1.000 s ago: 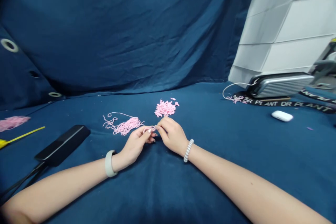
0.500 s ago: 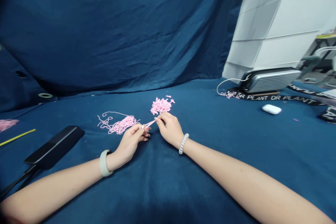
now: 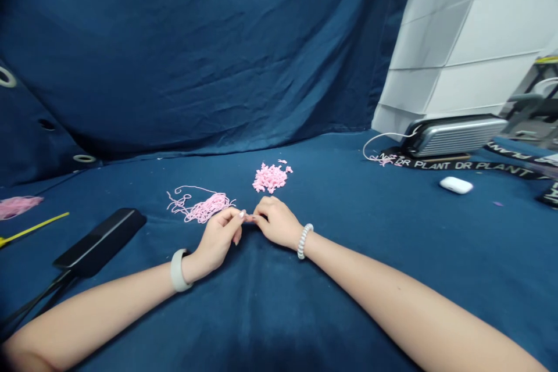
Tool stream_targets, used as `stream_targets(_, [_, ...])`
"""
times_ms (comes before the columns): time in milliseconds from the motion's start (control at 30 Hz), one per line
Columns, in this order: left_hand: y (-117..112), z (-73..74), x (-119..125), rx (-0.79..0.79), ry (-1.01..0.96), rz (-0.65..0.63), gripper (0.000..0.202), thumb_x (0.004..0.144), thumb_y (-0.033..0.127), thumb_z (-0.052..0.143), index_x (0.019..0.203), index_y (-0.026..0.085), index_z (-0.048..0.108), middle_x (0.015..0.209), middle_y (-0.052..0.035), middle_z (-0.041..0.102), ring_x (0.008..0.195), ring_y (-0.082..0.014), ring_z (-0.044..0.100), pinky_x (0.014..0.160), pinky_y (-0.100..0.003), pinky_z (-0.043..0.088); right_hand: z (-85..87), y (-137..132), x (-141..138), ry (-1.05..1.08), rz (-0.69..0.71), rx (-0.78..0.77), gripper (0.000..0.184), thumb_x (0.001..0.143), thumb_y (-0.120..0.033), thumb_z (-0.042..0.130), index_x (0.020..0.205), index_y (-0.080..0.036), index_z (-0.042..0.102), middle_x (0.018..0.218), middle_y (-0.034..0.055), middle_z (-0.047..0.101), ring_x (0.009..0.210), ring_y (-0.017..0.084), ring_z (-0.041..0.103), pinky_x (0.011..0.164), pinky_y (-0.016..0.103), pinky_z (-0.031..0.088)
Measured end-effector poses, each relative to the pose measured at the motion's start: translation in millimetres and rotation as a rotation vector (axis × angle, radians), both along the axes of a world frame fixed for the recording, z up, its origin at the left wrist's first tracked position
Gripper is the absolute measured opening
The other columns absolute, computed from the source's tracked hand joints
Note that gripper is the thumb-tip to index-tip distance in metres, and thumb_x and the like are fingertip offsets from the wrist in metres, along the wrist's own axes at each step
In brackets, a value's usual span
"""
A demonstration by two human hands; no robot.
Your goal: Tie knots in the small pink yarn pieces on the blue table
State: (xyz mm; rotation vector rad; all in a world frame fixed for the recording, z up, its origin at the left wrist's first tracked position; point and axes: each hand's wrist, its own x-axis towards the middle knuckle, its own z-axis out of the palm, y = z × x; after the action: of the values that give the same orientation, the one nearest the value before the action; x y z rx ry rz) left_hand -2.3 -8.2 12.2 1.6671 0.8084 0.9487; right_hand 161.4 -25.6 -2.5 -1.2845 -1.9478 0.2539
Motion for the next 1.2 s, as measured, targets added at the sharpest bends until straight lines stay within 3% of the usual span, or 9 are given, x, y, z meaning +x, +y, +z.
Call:
stream_targets(200, [5, -2.3, 3, -0.144, -0.064, 0.036, 0.021, 0.074, 0.032, 0.064, 0.083, 0.014, 0.061, 0.061, 0.0022, 0.056, 0.050, -0.0068, 0.048, 0.048, -0.019, 0.039, 1.5, 0, 2, 0.113, -0.055, 0.047, 0.019, 0.085, -0.017, 0.050, 0.066, -0.016, 0.055, 0.074, 0.0022, 0.054, 0.073, 0.014, 0.051, 0.071, 0.028, 0.041])
stream_targets(400, [7, -3.3, 4, -0.195, -0.132, 0.077, 0.024, 0.071, 0.032, 0.066, 0.078, 0.017, 0.050, 0.056, 0.0060, 0.052, 0.048, -0.0055, 0.048, 0.045, -0.015, 0.038, 3.6, -3, 2, 0.134, -0.063, 0.132, 0.020, 0.086, -0.016, 0.048, 0.067, -0.018, 0.052, 0.074, 0.0023, 0.052, 0.074, 0.015, 0.050, 0.071, 0.028, 0.040])
stream_targets(567, [4, -4.2, 5, -0.232, -0.199, 0.026, 0.030, 0.071, 0.034, 0.067, 0.076, 0.019, 0.042, 0.056, 0.0067, 0.054, 0.045, -0.0056, 0.048, 0.043, -0.016, 0.039, 7.8, -7, -1, 0.146, -0.075, 0.214, 0.019, 0.087, -0.019, 0.046, 0.069, -0.018, 0.053, 0.074, 0.0037, 0.051, 0.074, 0.016, 0.049, 0.070, 0.030, 0.041])
stream_targets(833, [6, -1.1, -1, -0.140, -0.162, 0.027, 0.021, 0.071, 0.030, 0.068, 0.072, 0.015, 0.054, 0.052, 0.0053, 0.052, 0.046, -0.0056, 0.048, 0.047, -0.018, 0.042, 6.1, -3, -6, 0.155, -0.053, 0.258, 0.019, 0.087, -0.020, 0.046, 0.072, -0.018, 0.056, 0.076, 0.0044, 0.052, 0.075, 0.016, 0.050, 0.071, 0.030, 0.042])
stream_targets(1200, [15, -2.5, -3, -0.025, -0.087, 0.143, 0.023, 0.069, 0.033, 0.068, 0.085, 0.016, 0.067, 0.082, -0.0032, 0.064, 0.069, -0.0120, 0.057, 0.056, -0.021, 0.047, 1.1, 2, -2, 0.168, -0.090, 0.103, 0.019, 0.084, -0.019, 0.052, 0.066, -0.017, 0.057, 0.074, 0.0025, 0.055, 0.075, 0.015, 0.052, 0.073, 0.029, 0.041])
